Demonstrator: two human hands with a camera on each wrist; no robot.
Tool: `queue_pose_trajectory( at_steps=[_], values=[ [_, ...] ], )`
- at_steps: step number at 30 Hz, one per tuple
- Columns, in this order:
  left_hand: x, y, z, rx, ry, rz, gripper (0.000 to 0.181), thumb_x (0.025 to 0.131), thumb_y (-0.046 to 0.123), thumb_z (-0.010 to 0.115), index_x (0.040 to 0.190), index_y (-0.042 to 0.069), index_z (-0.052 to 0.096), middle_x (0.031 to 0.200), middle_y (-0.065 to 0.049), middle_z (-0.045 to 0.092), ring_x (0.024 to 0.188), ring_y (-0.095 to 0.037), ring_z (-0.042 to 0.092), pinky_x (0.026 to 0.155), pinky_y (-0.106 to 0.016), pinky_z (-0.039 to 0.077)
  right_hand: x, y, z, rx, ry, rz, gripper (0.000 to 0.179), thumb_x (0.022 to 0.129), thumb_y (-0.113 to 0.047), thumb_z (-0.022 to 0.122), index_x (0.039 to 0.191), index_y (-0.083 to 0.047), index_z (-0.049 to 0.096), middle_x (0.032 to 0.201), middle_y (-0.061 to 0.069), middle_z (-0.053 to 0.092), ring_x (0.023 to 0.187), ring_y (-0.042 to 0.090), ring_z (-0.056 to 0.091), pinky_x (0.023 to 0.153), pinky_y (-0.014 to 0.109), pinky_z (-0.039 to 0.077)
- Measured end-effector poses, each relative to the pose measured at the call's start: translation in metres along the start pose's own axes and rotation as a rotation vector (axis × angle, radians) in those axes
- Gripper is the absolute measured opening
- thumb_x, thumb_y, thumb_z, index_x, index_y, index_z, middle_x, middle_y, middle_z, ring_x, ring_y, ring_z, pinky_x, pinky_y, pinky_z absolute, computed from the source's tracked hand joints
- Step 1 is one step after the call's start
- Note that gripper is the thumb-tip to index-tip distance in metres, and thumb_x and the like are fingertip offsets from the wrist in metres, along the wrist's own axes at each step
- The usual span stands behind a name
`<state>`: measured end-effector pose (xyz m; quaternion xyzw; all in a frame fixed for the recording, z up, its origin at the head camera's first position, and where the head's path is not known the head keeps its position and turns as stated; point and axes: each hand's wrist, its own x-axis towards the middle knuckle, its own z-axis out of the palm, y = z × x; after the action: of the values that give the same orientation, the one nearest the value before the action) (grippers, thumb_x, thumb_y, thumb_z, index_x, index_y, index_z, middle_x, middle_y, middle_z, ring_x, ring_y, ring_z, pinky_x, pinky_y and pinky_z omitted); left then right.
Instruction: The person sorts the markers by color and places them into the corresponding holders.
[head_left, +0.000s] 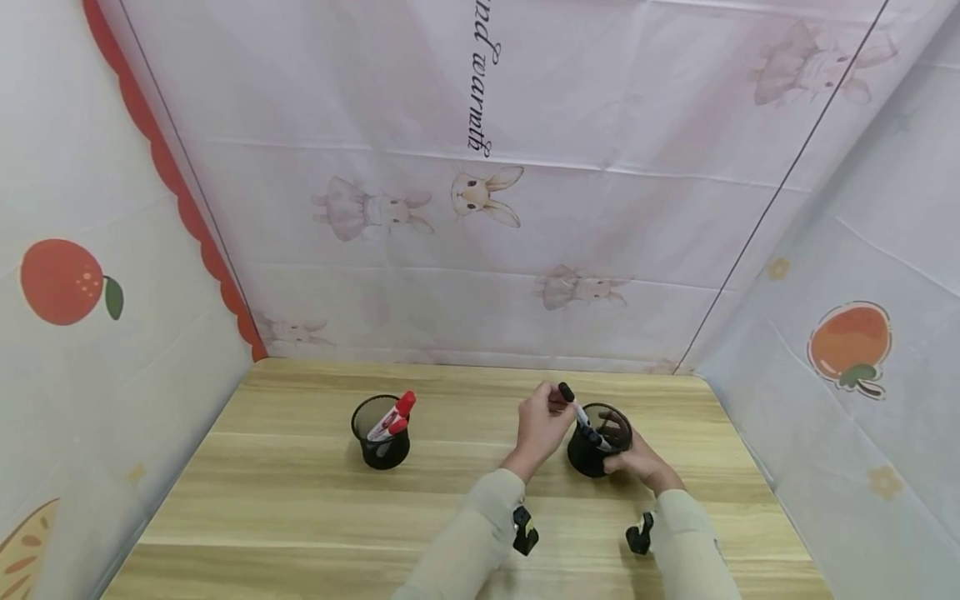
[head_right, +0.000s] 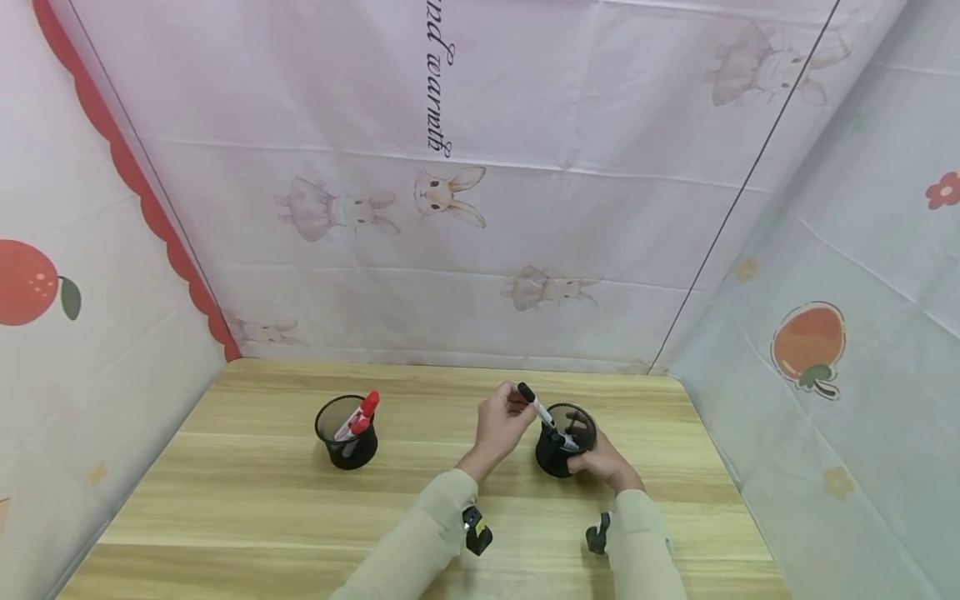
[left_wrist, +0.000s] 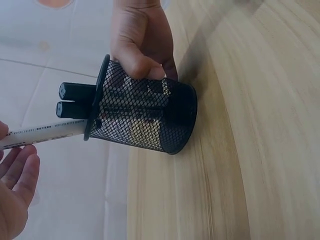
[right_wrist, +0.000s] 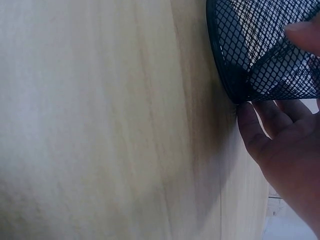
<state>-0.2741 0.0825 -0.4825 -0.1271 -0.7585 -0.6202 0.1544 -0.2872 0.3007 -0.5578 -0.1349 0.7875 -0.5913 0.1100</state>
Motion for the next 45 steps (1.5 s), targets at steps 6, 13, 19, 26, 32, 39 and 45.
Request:
queue_pose_trajectory(
  at_steps=[6, 13, 19, 26, 32, 39, 45],
  values=[
    [-0.001, 0.001, 0.002, 0.042, -0.023, -0.017, 0.018, 0.082, 0.008, 0.069, 0.096, 0.012, 0.058, 0.079, 0.007, 0.063, 0.071, -0.004, 0.061, 0.065, -0.019, 0.05, 0.001, -0.001, 0.0, 0.017, -0.005, 0.019, 0.095, 0.053, 0.008, 0.069, 0.139, 0.0, 0.029, 0.127, 0.029, 0.045, 0.115, 0.035, 0.043, 0.087, 0.035, 0.038],
    [-0.003, 0.0, 0.003, 0.039, -0.042, -0.017, 0.011, 0.081, 0.008, 0.069, 0.089, 0.014, 0.062, 0.077, 0.008, 0.063, 0.07, -0.002, 0.061, 0.064, -0.017, 0.05, -0.001, -0.003, 0.0, 0.027, -0.003, 0.033, 0.095, 0.054, 0.01, 0.07, 0.14, -0.001, 0.029, 0.127, 0.027, 0.046, 0.115, 0.034, 0.042, 0.087, 0.035, 0.038],
    [-0.006, -0.003, 0.006, 0.028, -0.063, -0.043, 0.009, 0.08, 0.008, 0.069, 0.089, 0.009, 0.066, 0.077, 0.006, 0.062, 0.068, -0.003, 0.059, 0.062, -0.018, 0.05, -0.003, -0.008, 0.001, 0.061, -0.008, 0.043, 0.094, 0.055, 0.013, 0.069, 0.139, 0.003, 0.028, 0.13, 0.032, 0.041, 0.119, 0.04, 0.038, 0.092, 0.042, 0.034],
    [-0.006, -0.006, 0.008, -0.011, -0.109, -0.101, 0.017, 0.079, 0.007, 0.072, 0.094, 0.007, 0.065, 0.078, 0.004, 0.064, 0.068, -0.005, 0.062, 0.063, -0.018, 0.05, -0.011, -0.033, 0.007, 0.055, -0.017, 0.021, 0.09, 0.056, 0.015, 0.066, 0.137, 0.007, 0.027, 0.127, 0.036, 0.041, 0.115, 0.044, 0.038, 0.084, 0.037, 0.04],
    [-0.004, -0.009, 0.007, 0.056, -0.144, -0.114, 0.014, 0.081, 0.011, 0.071, 0.094, 0.01, 0.064, 0.078, 0.007, 0.062, 0.07, -0.003, 0.06, 0.064, -0.018, 0.05, -0.011, -0.038, 0.008, 0.028, -0.016, 0.015, 0.09, 0.056, 0.012, 0.066, 0.137, 0.008, 0.027, 0.125, 0.035, 0.043, 0.111, 0.042, 0.041, 0.089, 0.045, 0.037],
    [-0.003, -0.012, 0.007, 0.08, -0.157, -0.106, 0.015, 0.082, 0.013, 0.07, 0.095, 0.01, 0.064, 0.079, 0.007, 0.061, 0.071, -0.003, 0.059, 0.065, -0.017, 0.049, -0.002, -0.006, 0.002, -0.004, -0.005, 0.026, 0.095, 0.053, 0.009, 0.067, 0.14, -0.001, 0.029, 0.128, 0.029, 0.045, 0.11, 0.035, 0.044, 0.088, 0.038, 0.036],
    [-0.002, -0.01, 0.008, 0.094, -0.177, -0.103, 0.016, 0.084, 0.017, 0.069, 0.098, 0.01, 0.066, 0.082, 0.007, 0.063, 0.074, -0.004, 0.06, 0.066, -0.018, 0.049, -0.003, -0.004, 0.0, -0.001, -0.001, 0.038, 0.097, 0.054, 0.007, 0.068, 0.141, -0.001, 0.027, 0.132, 0.03, 0.041, 0.117, 0.039, 0.041, 0.092, 0.041, 0.033]
  ],
)
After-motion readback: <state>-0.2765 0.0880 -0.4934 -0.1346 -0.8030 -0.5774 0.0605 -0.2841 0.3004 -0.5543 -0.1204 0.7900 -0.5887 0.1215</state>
